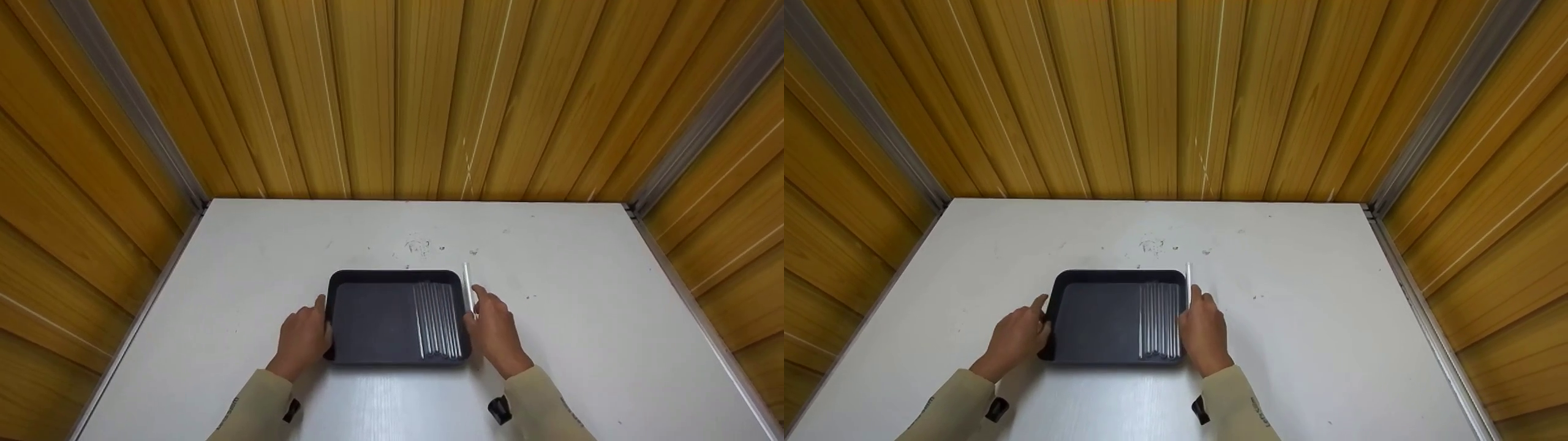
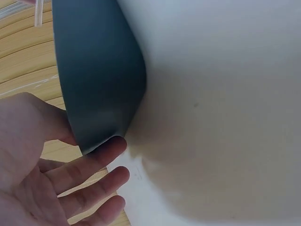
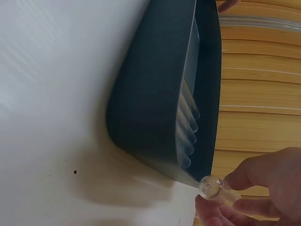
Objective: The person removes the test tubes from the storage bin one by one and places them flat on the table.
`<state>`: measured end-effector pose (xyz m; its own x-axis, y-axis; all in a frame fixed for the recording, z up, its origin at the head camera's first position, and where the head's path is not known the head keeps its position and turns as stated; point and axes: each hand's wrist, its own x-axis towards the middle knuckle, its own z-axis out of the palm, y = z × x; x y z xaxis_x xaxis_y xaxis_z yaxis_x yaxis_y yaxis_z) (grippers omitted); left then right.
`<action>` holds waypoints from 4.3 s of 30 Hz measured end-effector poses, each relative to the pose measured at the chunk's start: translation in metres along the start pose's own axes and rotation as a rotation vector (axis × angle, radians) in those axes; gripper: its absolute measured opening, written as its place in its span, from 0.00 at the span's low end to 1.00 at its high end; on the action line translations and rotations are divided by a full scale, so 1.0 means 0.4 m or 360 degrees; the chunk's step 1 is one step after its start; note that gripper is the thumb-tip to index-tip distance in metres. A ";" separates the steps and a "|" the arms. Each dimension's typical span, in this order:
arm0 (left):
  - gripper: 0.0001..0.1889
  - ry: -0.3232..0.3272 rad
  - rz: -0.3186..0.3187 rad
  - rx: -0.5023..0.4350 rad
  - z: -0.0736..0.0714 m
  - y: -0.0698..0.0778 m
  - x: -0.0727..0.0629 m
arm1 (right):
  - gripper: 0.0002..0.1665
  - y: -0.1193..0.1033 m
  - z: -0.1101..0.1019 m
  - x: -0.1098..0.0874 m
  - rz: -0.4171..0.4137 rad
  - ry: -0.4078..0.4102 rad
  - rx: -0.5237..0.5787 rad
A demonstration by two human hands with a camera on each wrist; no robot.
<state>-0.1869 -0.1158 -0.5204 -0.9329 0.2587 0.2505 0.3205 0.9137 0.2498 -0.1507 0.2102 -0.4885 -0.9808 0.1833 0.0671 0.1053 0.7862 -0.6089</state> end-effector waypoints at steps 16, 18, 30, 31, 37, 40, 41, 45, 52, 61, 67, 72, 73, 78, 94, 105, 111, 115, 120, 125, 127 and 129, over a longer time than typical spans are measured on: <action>0.07 -0.0268 -0.0258 -0.0137 -0.001 -0.002 0.024 | 0.30 0.047 0.017 -0.003 0.0030 0.0005 -0.0060; 0.06 -0.0311 -0.0261 -0.0132 -0.003 -0.001 0.030 | 0.29 0.055 0.019 -0.005 0.0029 0.0009 -0.0064; 0.09 -0.0442 -0.0289 -0.0126 -0.005 -0.001 0.038 | 0.27 0.071 0.035 -0.018 0.0055 -0.0054 -0.0092; 0.09 -0.0443 -0.0289 -0.0127 -0.005 -0.002 0.038 | 0.27 0.073 0.036 -0.018 0.0056 -0.0058 -0.0097; 0.08 -0.0473 -0.0287 -0.0123 -0.004 -0.006 0.039 | 0.25 0.077 0.041 -0.018 0.0085 -0.0104 -0.0119; 0.08 -0.0459 -0.0275 -0.0105 -0.003 -0.006 0.039 | 0.25 0.076 0.046 -0.019 0.0127 -0.0136 -0.0118; 0.08 -0.0451 -0.0271 -0.0100 -0.002 -0.006 0.039 | 0.25 0.076 0.047 -0.020 0.0140 -0.0146 -0.0117; 0.08 -0.0429 -0.0266 -0.0089 0.001 -0.004 0.039 | 0.25 0.078 0.052 -0.019 0.0157 -0.0156 -0.0112; 0.08 -0.0407 -0.0258 -0.0051 0.000 0.001 0.036 | 0.22 0.080 0.054 -0.017 0.0094 -0.0134 -0.0138; 0.07 -0.0398 -0.0242 -0.0050 0.003 -0.002 0.035 | 0.18 0.079 0.054 -0.011 0.0112 -0.0153 -0.0101; 0.08 -0.0422 -0.0260 -0.0045 0.003 -0.003 0.039 | 0.17 0.077 0.047 -0.009 0.0120 -0.0147 -0.0074; 0.08 -0.0439 -0.0272 -0.0044 0.002 -0.001 0.040 | 0.17 0.072 0.041 -0.012 0.0081 -0.0096 -0.0084; 0.08 -0.0436 -0.0271 -0.0046 0.001 0.000 0.040 | 0.17 0.070 0.040 -0.013 0.0073 -0.0089 -0.0090; 0.07 -0.0391 -0.0233 -0.0063 0.002 0.000 0.036 | 0.15 0.061 0.033 -0.012 0.0019 -0.0053 -0.0094; 0.08 -0.0330 -0.0197 -0.0052 -0.002 0.004 0.031 | 0.17 0.031 0.021 -0.005 0.0005 -0.0027 -0.0086; 0.07 -0.0305 -0.0168 -0.0049 -0.004 0.002 0.031 | 0.18 0.012 0.029 -0.005 -0.0020 -0.0002 -0.0053; 0.08 -0.0295 -0.0183 -0.0045 0.000 0.001 0.032 | 0.18 0.006 0.036 -0.004 -0.0128 0.0071 -0.0049; 0.08 -0.0293 -0.0186 -0.0044 0.002 0.001 0.033 | 0.17 0.004 0.039 -0.006 -0.0138 0.0078 -0.0047; 0.08 -0.0309 -0.0192 -0.0043 0.003 0.000 0.033 | 0.17 -0.003 0.040 -0.007 -0.0121 0.0073 -0.0041; 0.08 -0.0327 -0.0209 -0.0038 0.003 0.001 0.033 | 0.16 -0.010 0.044 -0.006 -0.0154 0.0059 -0.0008; 0.08 -0.0328 -0.0215 -0.0039 0.004 0.001 0.033 | 0.16 -0.012 0.046 -0.007 -0.0175 0.0055 0.0004; 0.08 -0.0328 -0.0219 -0.0038 0.004 0.002 0.033 | 0.16 -0.012 0.050 -0.007 -0.0209 0.0063 0.0010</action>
<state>-0.1991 -0.1112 -0.5185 -0.9810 0.1931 0.0170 0.1896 0.9378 0.2909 -0.1517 0.1942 -0.5016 -0.9788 0.1024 0.1775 -0.0246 0.8013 -0.5978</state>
